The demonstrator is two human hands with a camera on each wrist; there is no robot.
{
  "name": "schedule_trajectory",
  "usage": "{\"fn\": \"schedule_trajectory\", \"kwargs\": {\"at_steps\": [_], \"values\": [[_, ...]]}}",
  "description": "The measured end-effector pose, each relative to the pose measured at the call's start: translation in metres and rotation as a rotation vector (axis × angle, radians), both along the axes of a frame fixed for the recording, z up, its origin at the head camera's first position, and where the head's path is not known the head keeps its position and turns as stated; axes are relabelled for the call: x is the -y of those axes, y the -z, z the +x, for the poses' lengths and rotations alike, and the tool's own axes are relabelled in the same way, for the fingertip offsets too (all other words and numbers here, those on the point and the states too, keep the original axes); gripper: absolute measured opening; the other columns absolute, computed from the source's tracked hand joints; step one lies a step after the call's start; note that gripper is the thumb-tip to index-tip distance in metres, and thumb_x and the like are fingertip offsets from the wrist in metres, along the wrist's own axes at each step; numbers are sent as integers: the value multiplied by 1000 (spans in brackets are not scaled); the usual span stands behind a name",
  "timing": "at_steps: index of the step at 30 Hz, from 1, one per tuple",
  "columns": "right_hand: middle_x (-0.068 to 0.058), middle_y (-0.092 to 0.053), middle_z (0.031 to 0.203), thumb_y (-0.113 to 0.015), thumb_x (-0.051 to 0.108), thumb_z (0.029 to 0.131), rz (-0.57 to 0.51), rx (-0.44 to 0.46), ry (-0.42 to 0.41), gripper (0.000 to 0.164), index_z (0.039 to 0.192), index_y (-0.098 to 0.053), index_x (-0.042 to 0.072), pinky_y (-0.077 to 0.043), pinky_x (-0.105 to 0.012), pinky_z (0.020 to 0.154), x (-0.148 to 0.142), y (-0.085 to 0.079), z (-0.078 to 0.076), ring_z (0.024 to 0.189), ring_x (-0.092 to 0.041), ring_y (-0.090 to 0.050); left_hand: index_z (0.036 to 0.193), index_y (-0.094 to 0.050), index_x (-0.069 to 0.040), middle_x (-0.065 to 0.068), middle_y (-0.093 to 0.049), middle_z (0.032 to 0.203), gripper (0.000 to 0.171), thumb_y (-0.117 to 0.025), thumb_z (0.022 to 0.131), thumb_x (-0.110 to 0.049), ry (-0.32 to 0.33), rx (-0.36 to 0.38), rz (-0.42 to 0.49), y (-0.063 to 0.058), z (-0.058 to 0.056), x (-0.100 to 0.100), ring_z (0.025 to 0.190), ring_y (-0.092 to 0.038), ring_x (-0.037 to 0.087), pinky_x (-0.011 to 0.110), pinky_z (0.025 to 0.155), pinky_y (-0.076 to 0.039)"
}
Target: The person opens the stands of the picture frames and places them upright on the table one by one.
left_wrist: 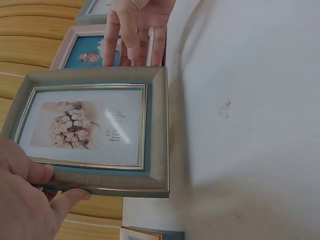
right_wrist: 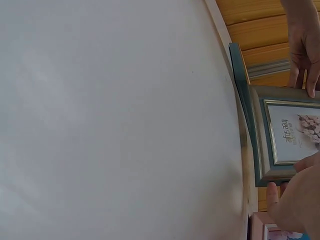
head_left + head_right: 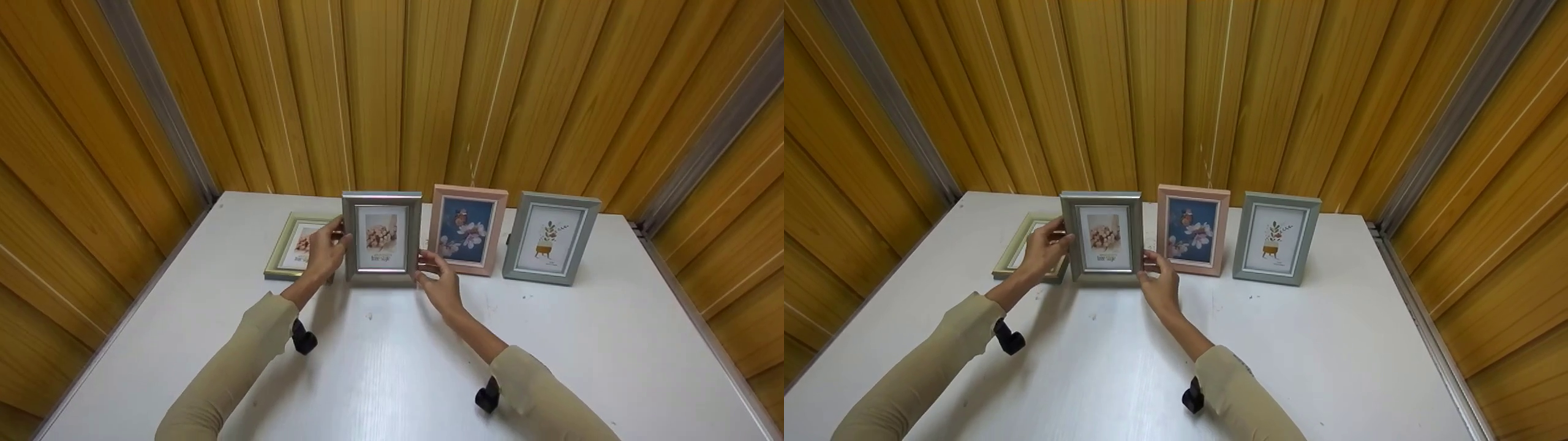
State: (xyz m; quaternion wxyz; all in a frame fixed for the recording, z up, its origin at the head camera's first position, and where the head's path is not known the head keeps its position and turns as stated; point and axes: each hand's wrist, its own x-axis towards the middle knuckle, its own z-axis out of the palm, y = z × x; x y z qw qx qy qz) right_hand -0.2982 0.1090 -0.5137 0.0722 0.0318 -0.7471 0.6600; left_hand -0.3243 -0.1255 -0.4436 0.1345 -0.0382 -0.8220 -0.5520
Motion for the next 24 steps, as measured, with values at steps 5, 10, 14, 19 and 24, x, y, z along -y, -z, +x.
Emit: {"fn": "schedule_trajectory", "kwargs": {"at_steps": [5, 10, 14, 19, 24], "values": [[-22, -58, 142, -62, -6, 92, 18, 0, -28, 53, 145, -53, -1, -52, -46, 106, 5, -5, -7, 129, -39, -58, 147, -53, -3, 21, -66, 130, 48, -55, 100, 3, 7, -1, 52, 1, -19, 0, 119, -62, 34, 45, 102, -53], [-21, -51, 151, -61, -4, 92, 43, 21, -51, 62, 152, -45, 1, -43, -50, 115, 6, -5, -13, 140, -39, -50, 151, -48, -4, 21, -62, 138, 51, -53, 101, 2, 11, 3, 38, 6, -36, -4, 123, -60, 33, 45, 106, -51], [-20, -46, 156, -62, -2, 93, 55, 59, -92, 67, 156, -40, 4, -38, -50, 119, 3, -3, -13, 142, -39, -47, 149, -49, -1, 24, -64, 134, 50, -54, 99, 4, -8, -5, 21, 12, -42, -6, 119, -63, 34, 45, 102, -53], [-22, -43, 157, -62, -3, 92, 56, 59, -127, 69, 156, -37, 0, -37, -53, 120, 0, 1, -13, 140, -41, -47, 148, -50, 1, 25, -65, 132, 49, -54, 99, 4, -16, 17, 22, 16, -46, -7, 117, -62, 34, 44, 101, -53], [-22, -43, 157, -62, -3, 91, 58, 59, -126, 69, 156, -36, 0, -37, -52, 120, -1, 2, -13, 142, -40, -45, 147, -52, -1, 23, -65, 131, 48, -55, 100, 1, -29, 70, 21, 13, -46, -11, 118, -62, 32, 43, 101, -52]]}}
